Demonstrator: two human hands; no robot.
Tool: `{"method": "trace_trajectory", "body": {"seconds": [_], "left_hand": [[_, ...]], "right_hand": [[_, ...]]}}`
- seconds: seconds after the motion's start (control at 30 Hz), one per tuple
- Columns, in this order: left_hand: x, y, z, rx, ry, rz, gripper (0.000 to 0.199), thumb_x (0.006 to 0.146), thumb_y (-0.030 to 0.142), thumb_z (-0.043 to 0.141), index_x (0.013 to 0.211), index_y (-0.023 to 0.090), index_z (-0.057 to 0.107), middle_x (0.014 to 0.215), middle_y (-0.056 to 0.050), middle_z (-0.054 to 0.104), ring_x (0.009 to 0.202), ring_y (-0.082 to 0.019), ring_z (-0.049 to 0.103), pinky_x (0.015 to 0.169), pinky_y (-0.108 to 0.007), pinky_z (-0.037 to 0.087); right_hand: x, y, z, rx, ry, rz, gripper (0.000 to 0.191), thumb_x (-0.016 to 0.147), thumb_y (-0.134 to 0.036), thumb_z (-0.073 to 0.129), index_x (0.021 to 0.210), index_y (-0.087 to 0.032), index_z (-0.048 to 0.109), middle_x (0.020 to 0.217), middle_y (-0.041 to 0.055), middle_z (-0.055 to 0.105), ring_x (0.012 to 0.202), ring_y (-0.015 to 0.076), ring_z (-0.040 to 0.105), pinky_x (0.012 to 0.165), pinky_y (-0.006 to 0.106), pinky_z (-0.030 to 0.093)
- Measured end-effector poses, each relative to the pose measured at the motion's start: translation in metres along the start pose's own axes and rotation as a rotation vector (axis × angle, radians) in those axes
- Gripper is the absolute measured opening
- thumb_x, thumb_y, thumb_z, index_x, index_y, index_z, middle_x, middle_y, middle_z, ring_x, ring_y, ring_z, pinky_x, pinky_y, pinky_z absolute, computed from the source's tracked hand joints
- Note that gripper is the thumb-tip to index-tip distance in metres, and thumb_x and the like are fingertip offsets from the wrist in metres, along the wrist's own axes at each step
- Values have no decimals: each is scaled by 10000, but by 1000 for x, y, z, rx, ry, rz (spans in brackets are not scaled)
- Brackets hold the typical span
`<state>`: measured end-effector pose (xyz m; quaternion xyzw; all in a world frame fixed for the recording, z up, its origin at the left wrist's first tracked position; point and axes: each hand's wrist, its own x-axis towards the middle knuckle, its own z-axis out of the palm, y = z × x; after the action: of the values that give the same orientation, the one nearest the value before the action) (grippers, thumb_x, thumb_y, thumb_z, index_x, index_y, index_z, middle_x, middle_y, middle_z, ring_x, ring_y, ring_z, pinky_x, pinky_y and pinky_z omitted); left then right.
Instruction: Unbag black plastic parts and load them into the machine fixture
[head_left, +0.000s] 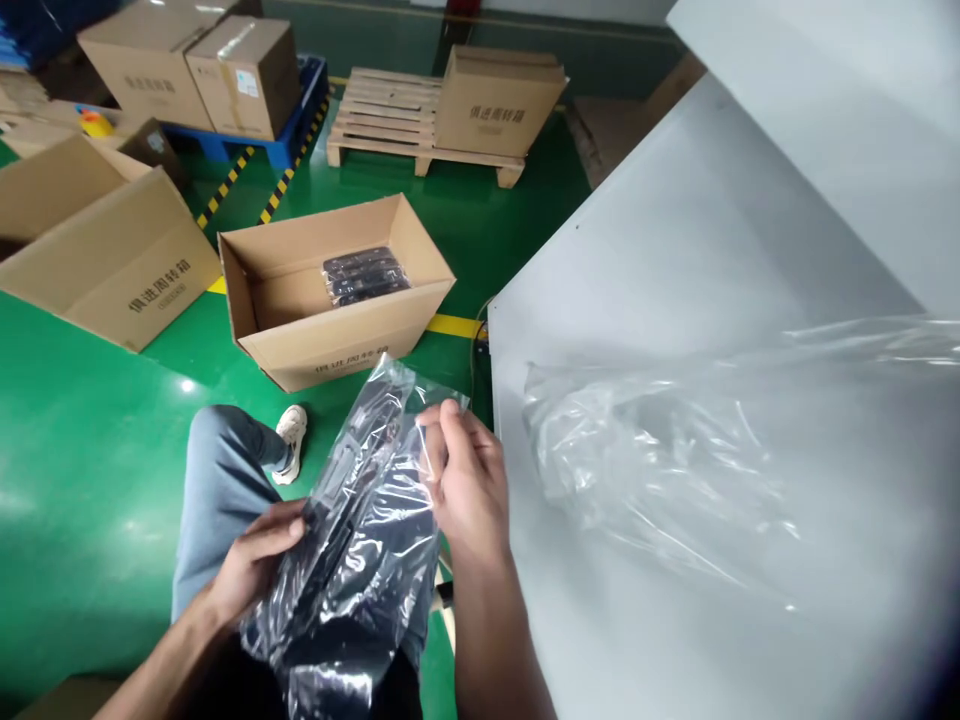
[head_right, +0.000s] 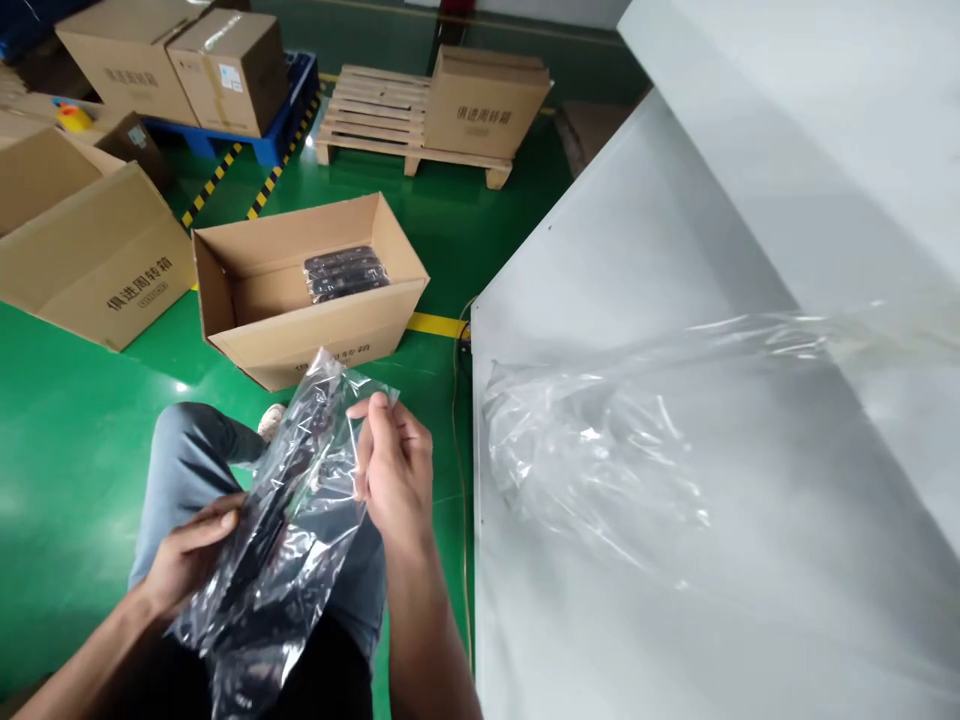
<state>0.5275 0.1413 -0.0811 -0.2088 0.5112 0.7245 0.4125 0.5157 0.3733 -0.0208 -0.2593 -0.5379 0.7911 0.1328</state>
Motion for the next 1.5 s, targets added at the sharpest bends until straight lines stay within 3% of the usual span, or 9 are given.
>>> {"method": "trace_trajectory", "body": {"seconds": [0.17,0.43,0.67,0.83,0.93,1.07,1.17,1.37,1.5], "left_hand": [[12,18,12,197,-262,193,785,711,713,899,1340,271,740,1335,-118,736,1269,-361,651,1000,-395,565],[14,10,26,308,276,153,866,504,825,914,1089,195,804,1259,-147,777,1319,-411,628,1111,-462,514],[7,23,13,85,80,-70,884,553,859,880,1061,141,789,947,-141,791,775,-284,733,627,-342,583],[14,35,22,12,38,-60,960,535,862,902,1130,121,769,835,-91,767,561,-169,631,521,-271,529],[21,42,29,51,101,25,985,511,920,863,1076,119,770,734,-72,731,596,-221,674,545,-297,553],[26,50,32,3,201,46,1046,428,919,891,1068,103,762,705,-68,717,607,-253,694,540,-323,580],[27,57,30,-123,158,23,1016,478,844,940,1160,113,757,800,-68,755,589,-209,678,500,-288,573],[31,60,23,-239,72,23,627,839,695,802,1052,105,773,740,-68,740,505,-166,644,438,-248,557],[34,58,25,-229,-1,59,701,722,712,892,1083,123,775,794,-66,753,564,-182,671,486,-269,595]], "right_hand": [[-16,-2,5,19,-78,-20,515,951,-753,627,826,-255,592,375,-137,404,245,69,280,282,228,209],[-8,1,-10,-139,98,-112,533,969,-739,619,811,-230,633,398,-106,451,288,68,362,325,222,257],[11,-1,-39,-146,216,-13,577,861,-776,722,767,-211,648,387,-104,422,281,60,311,316,227,217],[11,4,-41,-183,182,26,809,838,-881,624,1259,-194,694,899,81,803,630,189,746,454,249,512],[-3,19,-33,-245,43,89,925,783,-889,673,1408,-211,612,1169,145,783,881,257,800,595,315,634],[-28,38,-23,-326,-204,206,616,879,-725,721,1223,-215,698,764,0,697,611,159,695,547,268,564],[-34,43,-26,-351,-190,203,489,942,-689,669,1027,-209,698,547,-83,506,418,97,498,444,238,421],[-22,42,-48,-354,-165,191,515,865,-712,752,975,-215,671,530,-101,449,391,80,381,395,241,290],[-21,40,-55,-380,-178,160,474,871,-668,767,984,-215,685,548,-97,446,406,83,391,410,245,298]]}}
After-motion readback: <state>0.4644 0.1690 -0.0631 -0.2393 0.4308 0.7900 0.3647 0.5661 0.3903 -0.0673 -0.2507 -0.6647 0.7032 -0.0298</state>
